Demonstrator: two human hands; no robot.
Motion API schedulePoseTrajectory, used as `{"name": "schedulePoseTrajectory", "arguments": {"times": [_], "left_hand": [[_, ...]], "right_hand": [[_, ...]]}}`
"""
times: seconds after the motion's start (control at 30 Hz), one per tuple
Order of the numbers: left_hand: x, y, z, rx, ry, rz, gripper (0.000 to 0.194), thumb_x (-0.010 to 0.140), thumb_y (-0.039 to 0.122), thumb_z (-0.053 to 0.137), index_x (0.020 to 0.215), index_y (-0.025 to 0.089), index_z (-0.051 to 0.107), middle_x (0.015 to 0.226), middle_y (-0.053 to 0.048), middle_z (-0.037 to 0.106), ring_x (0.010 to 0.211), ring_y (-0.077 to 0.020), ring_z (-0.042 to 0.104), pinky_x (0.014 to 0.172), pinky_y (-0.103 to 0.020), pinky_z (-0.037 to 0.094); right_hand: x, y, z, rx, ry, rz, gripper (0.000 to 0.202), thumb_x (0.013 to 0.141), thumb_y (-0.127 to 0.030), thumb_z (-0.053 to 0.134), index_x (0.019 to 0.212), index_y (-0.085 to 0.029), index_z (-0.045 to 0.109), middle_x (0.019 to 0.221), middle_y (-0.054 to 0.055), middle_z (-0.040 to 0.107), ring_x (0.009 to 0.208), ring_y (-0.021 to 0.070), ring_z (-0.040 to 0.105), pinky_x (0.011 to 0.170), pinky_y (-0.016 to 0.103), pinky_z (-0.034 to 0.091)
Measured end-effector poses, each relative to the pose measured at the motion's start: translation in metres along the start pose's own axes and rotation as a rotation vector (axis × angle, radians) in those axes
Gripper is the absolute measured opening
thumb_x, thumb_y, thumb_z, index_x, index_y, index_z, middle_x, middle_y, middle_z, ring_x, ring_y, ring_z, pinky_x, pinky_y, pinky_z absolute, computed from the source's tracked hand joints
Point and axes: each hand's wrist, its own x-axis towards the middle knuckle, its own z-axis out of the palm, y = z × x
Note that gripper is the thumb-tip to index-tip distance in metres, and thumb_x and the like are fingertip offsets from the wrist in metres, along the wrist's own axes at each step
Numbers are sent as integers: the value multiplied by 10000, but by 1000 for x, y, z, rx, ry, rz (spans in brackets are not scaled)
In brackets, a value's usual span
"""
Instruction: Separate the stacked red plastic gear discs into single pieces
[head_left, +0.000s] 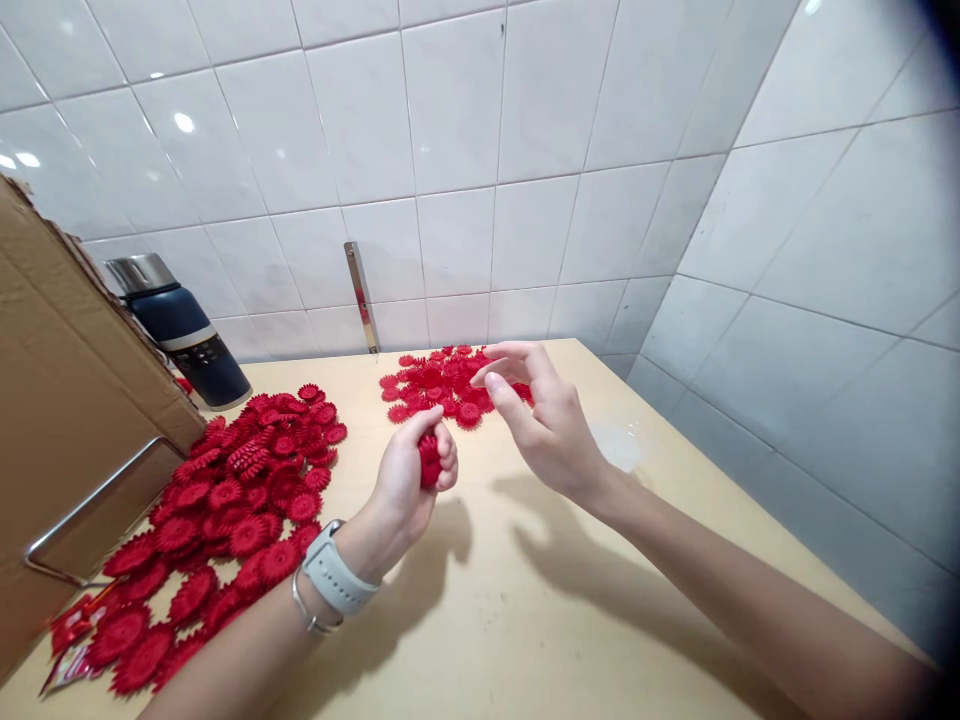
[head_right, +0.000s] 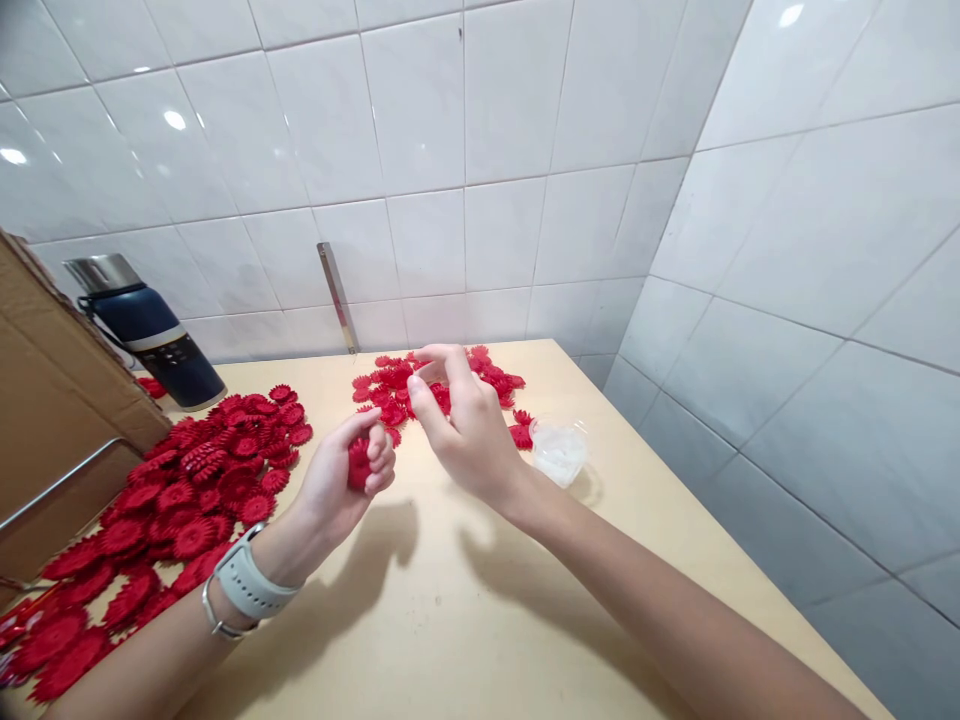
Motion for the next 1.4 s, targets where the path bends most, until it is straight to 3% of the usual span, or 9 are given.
{"name": "schedulePoseTrajectory", "arguments": {"times": [0.13,0.33,0.53,0.77,0.87,1.03,1.1,1.2,1.4], "left_hand": [[-3,-1,1,16,4,-5,264,797,302,479,578,160,517,395,26,486,312,-68,417,301,-147,222],[-9,2,3,25,7,54,400,812,325,454,449,163,410,354,28,452,309,-69,411,332,-163,286],[-7,3,5,4,12,76,453,816,265,447,387,169,338,287,46,345,260,-42,267,311,-177,177],[-9,2,5,-59,20,47,473,812,220,442,366,171,293,273,75,224,250,-27,183,308,-170,156],[-4,3,2,-109,15,-25,394,814,229,446,430,160,388,332,55,347,277,-38,276,318,-161,219],[0,-3,3,-210,11,-99,285,857,224,381,651,151,564,582,-6,579,514,-92,551,499,-185,433],[-4,-8,8,-239,-1,-106,303,875,247,350,729,159,600,658,-16,617,590,-103,587,572,-195,460],[-15,-11,16,-297,-80,-161,344,881,334,333,868,165,632,774,-42,660,751,-153,622,669,-234,477],[-32,-5,26,-351,-283,-179,496,899,419,254,1018,119,631,973,-100,672,1051,-220,547,892,-301,409]], "right_hand": [[-1,-2,-2,-14,1,5,185,861,-242,429,1034,-177,441,852,55,599,768,181,588,662,320,464],[-1,-4,-2,-55,11,-10,171,850,-228,443,1015,-184,448,838,47,609,779,188,587,666,330,453],[-1,-5,-3,-93,14,-21,173,842,-224,450,1013,-199,452,851,42,614,797,195,586,672,340,449],[-1,-6,-3,-83,5,-21,169,844,-218,442,1013,-214,447,856,41,609,807,197,591,726,361,463],[-1,-8,-3,-77,-7,-24,161,843,-211,442,1002,-221,459,856,41,613,821,198,595,746,367,471],[-13,-13,12,-102,-97,-52,258,877,-253,377,1118,-201,452,1124,109,577,1067,222,523,880,409,436],[-21,-13,22,-170,-209,-122,388,881,-297,368,1251,-181,370,1314,127,447,1232,236,375,995,468,325],[-28,-12,31,-252,-318,-197,527,886,-376,346,1344,-129,265,1404,135,329,1326,234,196,1071,507,148],[-16,-12,17,-251,-212,-203,502,932,-380,202,1382,-157,203,1411,106,320,1318,164,229,1090,474,99]]}}
